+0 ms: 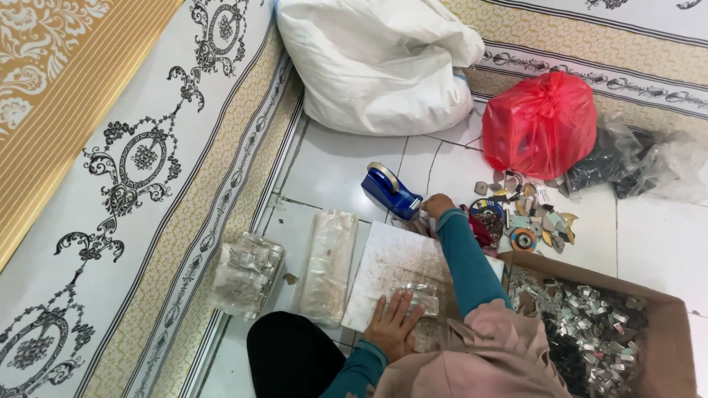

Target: Packaging small metal pins into individual plastic bags.

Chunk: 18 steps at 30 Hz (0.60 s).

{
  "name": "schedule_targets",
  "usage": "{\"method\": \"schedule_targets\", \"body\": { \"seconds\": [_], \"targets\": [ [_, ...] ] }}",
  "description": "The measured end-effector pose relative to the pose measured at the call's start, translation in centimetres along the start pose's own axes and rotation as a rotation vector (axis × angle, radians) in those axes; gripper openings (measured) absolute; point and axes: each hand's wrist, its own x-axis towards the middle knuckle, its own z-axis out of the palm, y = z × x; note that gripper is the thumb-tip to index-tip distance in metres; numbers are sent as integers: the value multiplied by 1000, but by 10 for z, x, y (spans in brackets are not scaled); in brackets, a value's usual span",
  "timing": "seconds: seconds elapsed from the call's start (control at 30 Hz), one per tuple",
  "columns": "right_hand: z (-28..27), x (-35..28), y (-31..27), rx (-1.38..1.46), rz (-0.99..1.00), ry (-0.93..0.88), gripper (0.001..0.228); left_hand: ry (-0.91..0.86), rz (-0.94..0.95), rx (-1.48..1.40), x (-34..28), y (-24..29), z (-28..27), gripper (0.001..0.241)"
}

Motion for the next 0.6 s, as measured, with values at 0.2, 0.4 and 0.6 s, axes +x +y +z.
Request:
{"method": "schedule_targets", "body": {
  "seconds": [0.2,0.4,0.6],
  "targets": [
    [38,49,27,-279,-18,57,41,-103,-11,-12,-3,-1,4,79],
    [38,11,3,-227,22,139,39,-45,0,34,0,0,0,70],
    [45,16,64,-270,124,219,36,-114,-9,-69,-1,-1,-1,73]
  ]
}}
